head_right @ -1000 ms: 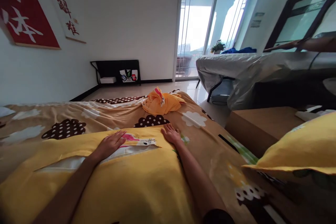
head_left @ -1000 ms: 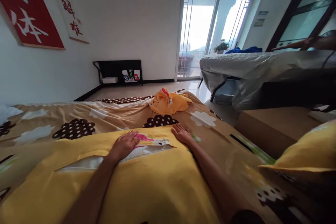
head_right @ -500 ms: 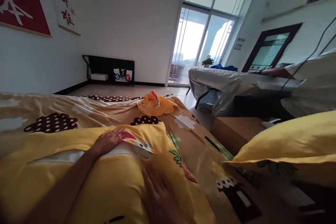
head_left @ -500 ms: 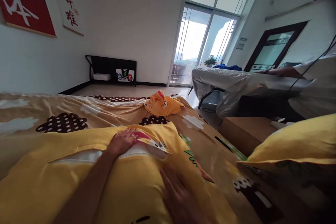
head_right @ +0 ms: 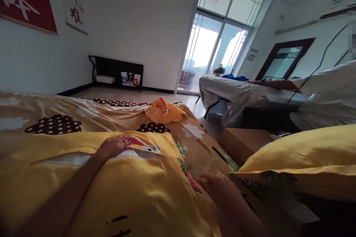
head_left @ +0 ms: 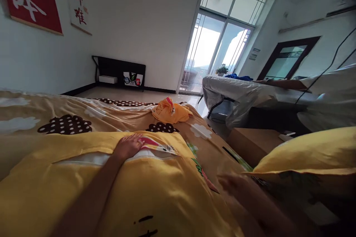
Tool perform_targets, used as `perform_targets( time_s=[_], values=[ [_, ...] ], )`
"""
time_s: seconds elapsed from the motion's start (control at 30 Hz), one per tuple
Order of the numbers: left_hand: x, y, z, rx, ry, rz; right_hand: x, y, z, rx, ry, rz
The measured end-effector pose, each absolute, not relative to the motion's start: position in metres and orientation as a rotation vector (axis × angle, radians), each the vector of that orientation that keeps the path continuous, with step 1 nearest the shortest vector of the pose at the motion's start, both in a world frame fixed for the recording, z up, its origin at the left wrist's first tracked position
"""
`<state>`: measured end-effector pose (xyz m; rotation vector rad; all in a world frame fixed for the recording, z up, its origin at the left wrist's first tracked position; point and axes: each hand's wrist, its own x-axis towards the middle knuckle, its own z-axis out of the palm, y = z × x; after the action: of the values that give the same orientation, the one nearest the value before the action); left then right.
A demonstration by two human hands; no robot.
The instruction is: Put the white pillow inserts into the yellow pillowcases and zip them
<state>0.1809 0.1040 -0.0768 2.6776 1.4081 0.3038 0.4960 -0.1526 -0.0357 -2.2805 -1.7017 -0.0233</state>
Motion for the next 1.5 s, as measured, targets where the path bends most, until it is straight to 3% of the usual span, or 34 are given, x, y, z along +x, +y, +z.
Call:
perform_targets(
  time_s=[0.13,0.2,0.3,0.5,0.63,0.8,0.97,1.17,1.37,1.5],
  values=[
    [0.182,0.1,-0.075,2.696,1.48,0.3,0.462,-0.072,0.033,-1.949,-1.997,0.034],
    [0.183,0.098,-0.075,2.703,1.516,0.307,0.43,-0.036,0.043,-1.958,-2.059,-0.065],
    [0.184,0.097,-0.076,2.713,1.547,0.323,0.391,0.005,0.013,-2.002,-2.154,-0.079],
    [0.183,0.101,-0.082,2.663,1.541,0.38,0.39,0.032,-0.08,-1.664,-2.376,0.308],
    [0.18,0.098,-0.072,2.638,1.466,0.57,0.406,0.029,-0.077,-1.534,-2.432,0.464],
    [0.196,0.052,-0.048,2.739,1.02,1.184,0.402,0.035,-0.071,-1.713,-2.221,0.319],
    [0.241,0.009,-0.05,2.89,0.866,0.602,0.423,0.047,-0.063,-1.948,-1.93,0.212],
    [0.252,0.009,-0.059,2.877,0.828,0.224,0.448,0.042,-0.044,-1.979,-1.748,0.045],
    [0.264,0.024,-0.041,2.879,0.985,-0.229,0.447,0.038,-0.039,-1.982,-1.667,0.011],
    [0.297,0.056,-0.041,2.889,1.057,-0.249,0.441,0.038,-0.04,-1.97,-1.569,-0.023]
  ],
)
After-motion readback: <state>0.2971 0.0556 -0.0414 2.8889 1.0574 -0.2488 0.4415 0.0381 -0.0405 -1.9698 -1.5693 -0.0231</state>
